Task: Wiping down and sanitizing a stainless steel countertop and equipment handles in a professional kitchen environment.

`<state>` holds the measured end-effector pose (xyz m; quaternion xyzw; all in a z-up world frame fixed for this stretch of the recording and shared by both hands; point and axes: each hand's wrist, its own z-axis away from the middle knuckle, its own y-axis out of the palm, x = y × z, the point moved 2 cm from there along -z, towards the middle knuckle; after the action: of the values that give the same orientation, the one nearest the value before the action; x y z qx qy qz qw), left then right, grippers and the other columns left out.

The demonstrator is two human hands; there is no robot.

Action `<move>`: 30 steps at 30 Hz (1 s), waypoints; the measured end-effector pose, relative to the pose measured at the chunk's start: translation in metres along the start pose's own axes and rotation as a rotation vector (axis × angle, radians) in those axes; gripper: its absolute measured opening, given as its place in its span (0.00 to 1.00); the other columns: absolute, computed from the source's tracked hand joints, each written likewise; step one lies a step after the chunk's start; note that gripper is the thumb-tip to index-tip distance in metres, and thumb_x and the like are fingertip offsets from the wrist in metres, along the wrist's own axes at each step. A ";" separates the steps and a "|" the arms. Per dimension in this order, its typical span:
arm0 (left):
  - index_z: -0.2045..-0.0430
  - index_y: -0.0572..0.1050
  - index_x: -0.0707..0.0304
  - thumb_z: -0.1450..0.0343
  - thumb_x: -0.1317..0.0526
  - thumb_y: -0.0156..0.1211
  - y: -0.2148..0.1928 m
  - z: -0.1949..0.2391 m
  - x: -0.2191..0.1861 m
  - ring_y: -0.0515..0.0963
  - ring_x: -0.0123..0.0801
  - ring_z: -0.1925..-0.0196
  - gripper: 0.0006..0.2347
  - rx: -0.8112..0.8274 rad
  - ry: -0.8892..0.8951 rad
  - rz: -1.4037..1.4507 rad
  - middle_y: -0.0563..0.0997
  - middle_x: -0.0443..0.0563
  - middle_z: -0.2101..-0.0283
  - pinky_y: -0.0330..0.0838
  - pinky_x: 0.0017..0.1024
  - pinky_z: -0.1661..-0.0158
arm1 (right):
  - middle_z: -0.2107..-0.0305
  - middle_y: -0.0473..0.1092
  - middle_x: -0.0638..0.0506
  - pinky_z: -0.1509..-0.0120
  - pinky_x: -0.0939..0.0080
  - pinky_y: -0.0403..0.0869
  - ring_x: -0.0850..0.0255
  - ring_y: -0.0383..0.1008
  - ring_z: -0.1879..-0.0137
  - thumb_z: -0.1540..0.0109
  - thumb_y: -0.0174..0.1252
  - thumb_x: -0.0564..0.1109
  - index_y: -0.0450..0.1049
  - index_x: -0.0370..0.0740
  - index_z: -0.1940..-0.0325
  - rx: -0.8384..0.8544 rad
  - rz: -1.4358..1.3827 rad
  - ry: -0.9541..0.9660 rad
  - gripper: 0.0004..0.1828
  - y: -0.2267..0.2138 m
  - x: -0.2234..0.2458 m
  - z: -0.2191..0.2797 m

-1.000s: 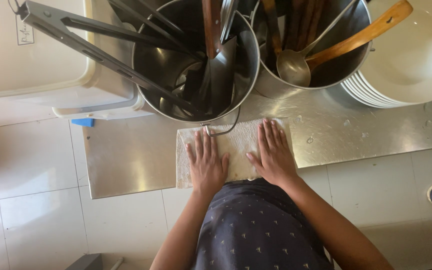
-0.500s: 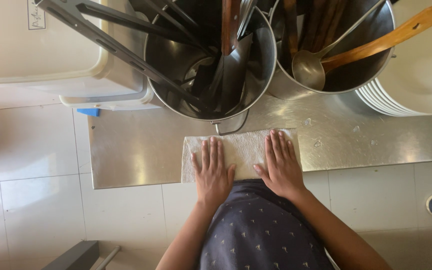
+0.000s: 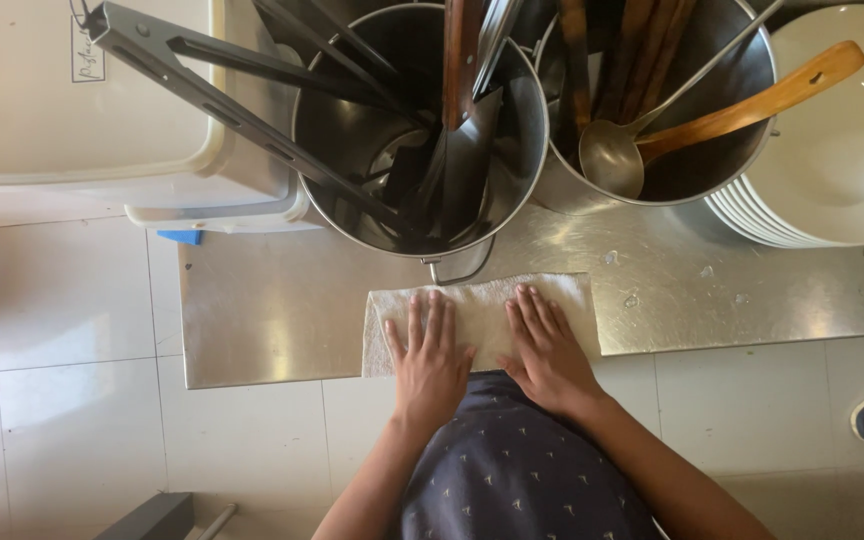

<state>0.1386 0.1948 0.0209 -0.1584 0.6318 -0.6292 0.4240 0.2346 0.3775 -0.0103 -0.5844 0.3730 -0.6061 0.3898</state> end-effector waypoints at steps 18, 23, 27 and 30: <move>0.29 0.52 0.73 0.25 0.46 0.41 0.011 -0.052 0.005 0.46 0.61 0.23 0.33 -0.023 0.015 -0.077 0.55 0.63 0.25 0.33 0.70 0.33 | 0.25 0.42 0.32 0.18 0.42 0.42 0.41 0.39 0.18 0.30 0.34 0.66 0.45 0.27 0.23 -0.003 0.151 0.054 0.44 0.002 -0.003 -0.058; 0.29 0.53 0.72 0.24 0.47 0.41 0.009 -0.054 0.004 0.47 0.60 0.23 0.32 -0.062 0.013 -0.072 0.57 0.61 0.26 0.33 0.70 0.33 | 0.25 0.44 0.32 0.17 0.42 0.42 0.42 0.40 0.18 0.30 0.35 0.65 0.48 0.26 0.25 0.017 0.186 0.048 0.43 0.010 -0.011 -0.076; 0.29 0.54 0.72 0.23 0.48 0.40 0.007 -0.051 0.004 0.46 0.58 0.21 0.30 -0.103 0.004 -0.041 0.59 0.60 0.26 0.33 0.69 0.31 | 0.26 0.46 0.31 0.17 0.42 0.41 0.42 0.41 0.19 0.29 0.36 0.62 0.50 0.24 0.25 -0.029 0.201 0.025 0.41 0.016 -0.015 -0.078; 0.29 0.55 0.71 0.24 0.48 0.40 0.008 -0.048 0.005 0.46 0.55 0.21 0.30 -0.136 0.001 -0.025 0.60 0.60 0.26 0.34 0.67 0.31 | 0.26 0.46 0.32 0.17 0.43 0.42 0.42 0.41 0.18 0.29 0.38 0.62 0.51 0.25 0.25 0.002 0.191 0.053 0.41 0.009 -0.009 -0.078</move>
<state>0.1028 0.2246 0.0043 -0.1944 0.6713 -0.5902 0.4041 0.1573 0.3813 -0.0254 -0.5298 0.4365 -0.5817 0.4364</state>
